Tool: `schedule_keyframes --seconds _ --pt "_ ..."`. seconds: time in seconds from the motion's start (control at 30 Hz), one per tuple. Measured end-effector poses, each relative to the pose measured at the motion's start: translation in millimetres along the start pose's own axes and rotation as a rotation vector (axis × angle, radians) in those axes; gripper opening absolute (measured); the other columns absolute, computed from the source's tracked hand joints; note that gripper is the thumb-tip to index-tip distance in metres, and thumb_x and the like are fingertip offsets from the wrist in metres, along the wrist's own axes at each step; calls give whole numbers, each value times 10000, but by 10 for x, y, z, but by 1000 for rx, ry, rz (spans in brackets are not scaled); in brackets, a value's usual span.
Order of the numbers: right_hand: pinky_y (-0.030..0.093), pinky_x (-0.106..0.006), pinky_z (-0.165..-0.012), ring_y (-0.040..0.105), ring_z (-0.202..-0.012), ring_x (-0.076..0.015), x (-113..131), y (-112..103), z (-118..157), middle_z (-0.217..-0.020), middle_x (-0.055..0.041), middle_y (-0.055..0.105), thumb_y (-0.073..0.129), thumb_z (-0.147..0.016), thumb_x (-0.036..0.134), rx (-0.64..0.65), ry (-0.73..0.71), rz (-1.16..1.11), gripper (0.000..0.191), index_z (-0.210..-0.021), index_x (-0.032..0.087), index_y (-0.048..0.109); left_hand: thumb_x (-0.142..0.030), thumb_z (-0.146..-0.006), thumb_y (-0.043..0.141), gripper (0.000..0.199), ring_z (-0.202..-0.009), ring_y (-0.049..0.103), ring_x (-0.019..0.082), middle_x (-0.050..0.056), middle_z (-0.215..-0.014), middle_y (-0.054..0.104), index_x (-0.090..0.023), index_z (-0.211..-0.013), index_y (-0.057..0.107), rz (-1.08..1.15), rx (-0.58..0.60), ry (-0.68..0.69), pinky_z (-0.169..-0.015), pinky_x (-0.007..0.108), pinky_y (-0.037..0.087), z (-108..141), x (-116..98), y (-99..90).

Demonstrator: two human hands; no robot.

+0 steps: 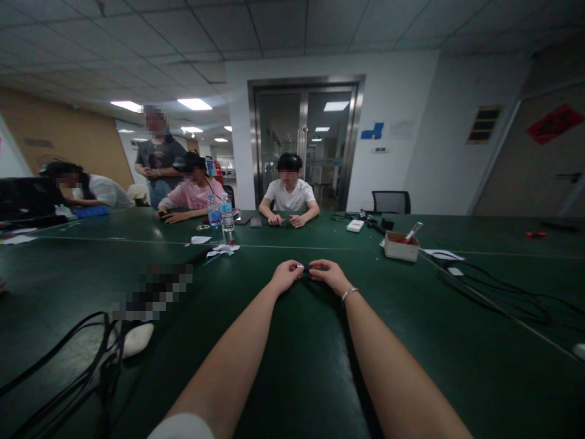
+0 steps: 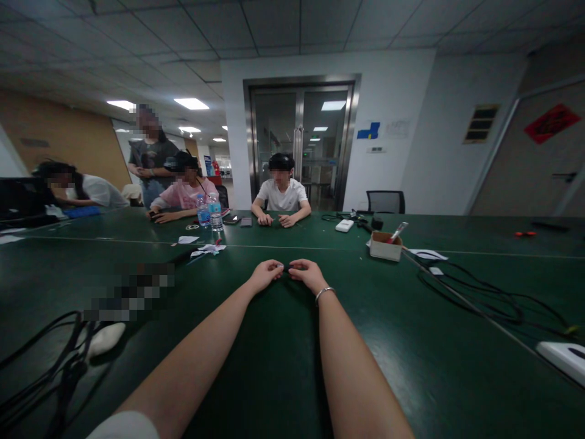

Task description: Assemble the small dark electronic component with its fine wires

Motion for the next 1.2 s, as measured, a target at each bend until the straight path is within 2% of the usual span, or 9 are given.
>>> schedule_keyframes --seconds 0.4,0.67,1.03,1.2 --pt "578 -223 -624 662 -644 -102 -22 -21 -27 -802 -26 660 781 -589 82 23 -45 -1 299 -867 130 682 -369 -778 585 254 -577 545 109 21 -664 612 -126 -847 613 -51 -2 2 -565 235 431 -16 12 11" --pt "575 -222 -622 651 -640 -102 -6 -33 -19 -748 -7 646 795 -563 116 -2 -52 -10 321 -865 127 686 -422 -774 565 293 -543 530 103 17 -643 610 -134 -782 614 -93 -30 -32 -539 228 415 -53 36 18" --pt "575 -209 -601 648 -601 -93 5 -40 -15 -738 -5 649 794 -561 97 -49 -47 -22 315 -852 124 675 -510 -741 587 402 -464 497 109 19 -504 573 -140 -586 605 -119 -4 -235 -505 235 380 -151 49 47" --pt "577 -206 -592 652 -615 -98 26 -39 12 -748 -14 661 792 -566 94 -57 -47 -34 301 -843 126 678 -589 -780 483 471 -525 547 134 34 -597 622 -158 -674 639 -266 -107 -102 -548 247 386 -32 -71 -7"
Point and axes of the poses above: each hand's wrist, its own z-axis away from the middle knuckle, its own y-axis out of the palm, x = y × z, the point moved 7 cm from there along -z, towards the middle knuckle
